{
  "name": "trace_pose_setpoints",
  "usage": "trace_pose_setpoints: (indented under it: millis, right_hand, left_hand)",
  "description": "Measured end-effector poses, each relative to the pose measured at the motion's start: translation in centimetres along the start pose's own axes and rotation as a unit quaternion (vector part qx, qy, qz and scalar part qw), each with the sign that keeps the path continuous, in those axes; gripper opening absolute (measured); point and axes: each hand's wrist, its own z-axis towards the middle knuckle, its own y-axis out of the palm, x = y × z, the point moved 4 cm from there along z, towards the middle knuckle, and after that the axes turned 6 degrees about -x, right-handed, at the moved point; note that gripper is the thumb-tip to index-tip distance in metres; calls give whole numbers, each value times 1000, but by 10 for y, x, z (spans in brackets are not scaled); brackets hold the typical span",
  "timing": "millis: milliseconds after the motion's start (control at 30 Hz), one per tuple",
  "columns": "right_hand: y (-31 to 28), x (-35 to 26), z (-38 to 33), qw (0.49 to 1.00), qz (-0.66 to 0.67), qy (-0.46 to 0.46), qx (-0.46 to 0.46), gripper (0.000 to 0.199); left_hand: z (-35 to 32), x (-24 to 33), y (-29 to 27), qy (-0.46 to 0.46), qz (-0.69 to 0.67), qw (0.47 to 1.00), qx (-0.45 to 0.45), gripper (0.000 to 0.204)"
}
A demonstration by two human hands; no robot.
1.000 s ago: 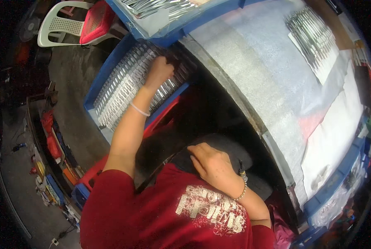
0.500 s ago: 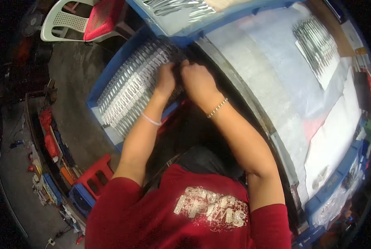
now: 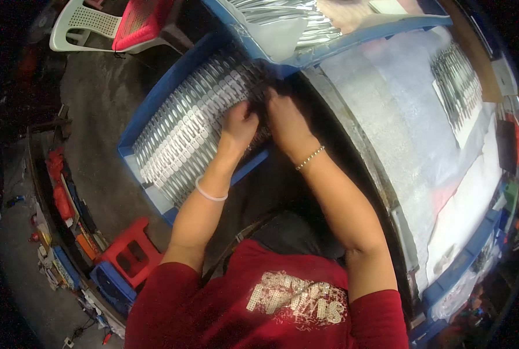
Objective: Assembling small white plastic components by tightening screws and wiping them before sorting into a bin.
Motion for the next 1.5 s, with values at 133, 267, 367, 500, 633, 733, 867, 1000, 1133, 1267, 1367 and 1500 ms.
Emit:
trace_pose_setpoints:
  millis: [133, 267, 367, 500, 633, 733, 867, 1000, 1133, 1267, 1367, 1500]
  right_hand:
    - [-1, -4, 2, 998, -20, 28, -53, 25]
    - [-3, -7, 0, 997, -59, 12, -52, 23]
    - [-1, -2, -2, 993, -95, -56, -41, 21]
    - [-3, -6, -3, 993, -99, -23, -60, 19]
    - [-2, -5, -5, 995, -78, -2, -56, 18]
    - [-2, -4, -8, 994, -92, -2, -61, 17]
    - [-1, -3, -14, 989, -130, -33, -64, 15]
    - [-6, 1, -18, 991, -100, -85, -20, 13]
    - [-38, -20, -37, 990, -132, -43, -13, 15]
    - [-72, -45, -96, 994, -73, -80, 24, 27]
    - [-75, -48, -138, 997, -20, -54, -46, 30]
    - [-64, -39, -178, 994, -12, -30, -103, 29]
  left_hand:
    - [0, -8, 1, -32, 2, 999, -16, 13]
    - [0, -10, 3, -24, -15, 1000, -10, 13]
    - [0, -6, 5, -15, -10, 1000, -16, 14]
    - [-3, 3, 0, 8, 9, 1000, -14, 15]
    - [-3, 3, -1, -5, 58, 998, -37, 18]
    - [-10, 20, -3, 39, 80, 996, 4, 19]
    - [-13, 44, -6, 49, 105, 993, 2, 18]
    - [-6, 54, -9, 118, 136, 984, -4, 18]
    - [4, 67, -14, 194, 192, 962, -23, 18]
    - [18, 67, -4, 286, 312, 899, -116, 12]
    - [16, 58, 7, 336, 393, 836, -186, 7]
    - [12, 51, 12, 422, 449, 773, -152, 7]
